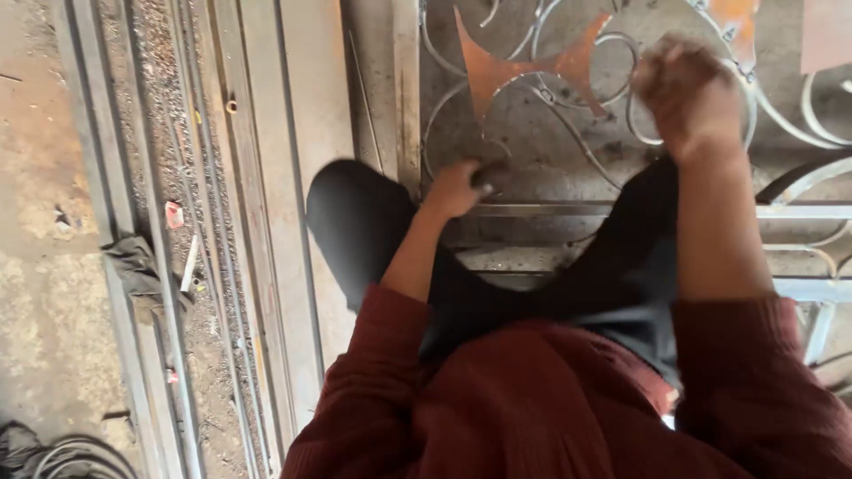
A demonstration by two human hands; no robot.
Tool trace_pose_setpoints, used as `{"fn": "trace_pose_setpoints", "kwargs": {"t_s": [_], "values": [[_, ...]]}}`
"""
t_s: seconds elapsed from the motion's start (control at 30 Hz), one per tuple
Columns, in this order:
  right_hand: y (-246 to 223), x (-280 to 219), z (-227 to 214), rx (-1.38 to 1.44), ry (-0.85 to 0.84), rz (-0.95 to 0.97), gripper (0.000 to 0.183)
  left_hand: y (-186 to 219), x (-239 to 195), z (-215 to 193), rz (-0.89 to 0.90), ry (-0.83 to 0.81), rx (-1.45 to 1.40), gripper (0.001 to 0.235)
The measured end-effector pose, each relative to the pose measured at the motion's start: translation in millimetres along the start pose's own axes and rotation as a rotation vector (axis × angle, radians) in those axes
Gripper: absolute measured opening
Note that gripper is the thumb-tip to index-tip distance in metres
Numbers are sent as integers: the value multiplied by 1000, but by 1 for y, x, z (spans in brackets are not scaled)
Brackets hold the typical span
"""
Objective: The person grinds a metal sheet with an angle grinder, picks up various metal cutouts, and welds them onto a larger decorative metal gate frame using a welding torch.
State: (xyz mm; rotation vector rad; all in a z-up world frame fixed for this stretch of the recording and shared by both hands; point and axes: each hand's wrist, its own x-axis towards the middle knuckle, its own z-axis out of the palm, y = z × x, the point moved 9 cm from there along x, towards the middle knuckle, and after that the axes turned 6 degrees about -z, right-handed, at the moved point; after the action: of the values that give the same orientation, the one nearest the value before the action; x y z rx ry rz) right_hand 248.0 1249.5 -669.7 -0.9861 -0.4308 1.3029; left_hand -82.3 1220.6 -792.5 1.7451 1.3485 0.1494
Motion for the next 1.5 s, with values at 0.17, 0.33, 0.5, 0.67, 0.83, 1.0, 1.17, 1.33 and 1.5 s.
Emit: {"fn": "trace_pose_setpoints", "kwargs": {"t_s": [0.17, 0.33, 0.5, 0.67, 0.83, 1.0, 1.17, 1.33, 1.5], "values": [[-3, 41, -53, 135, 180, -172, 14, -37, 44, -42, -106, 403, -16, 57], [72, 69, -105, -359, 225, -131, 5, -60, 72, -41, -349, 330, 28, 49], [94, 119, -117, -923, 142, -260, 32, -69, 104, -25, -383, 308, -90, 46], [143, 138, -113, -1051, 112, 55, 52, -108, 107, 6, -432, 344, -339, 53], [151, 134, -117, -1064, 119, 61, 48, -116, 111, 19, -397, 401, -350, 56], [150, 134, -119, -1066, 97, 31, 34, -102, 110, 42, -349, 227, -563, 48], [154, 133, -103, -1045, 54, 108, 37, -88, 91, 14, -417, 324, -635, 36], [181, 137, -88, -820, -51, 104, 33, -89, 69, -21, -416, 549, -494, 31], [207, 139, -66, -813, -60, 65, 37, -89, 55, -59, -328, 791, -205, 33]]}}
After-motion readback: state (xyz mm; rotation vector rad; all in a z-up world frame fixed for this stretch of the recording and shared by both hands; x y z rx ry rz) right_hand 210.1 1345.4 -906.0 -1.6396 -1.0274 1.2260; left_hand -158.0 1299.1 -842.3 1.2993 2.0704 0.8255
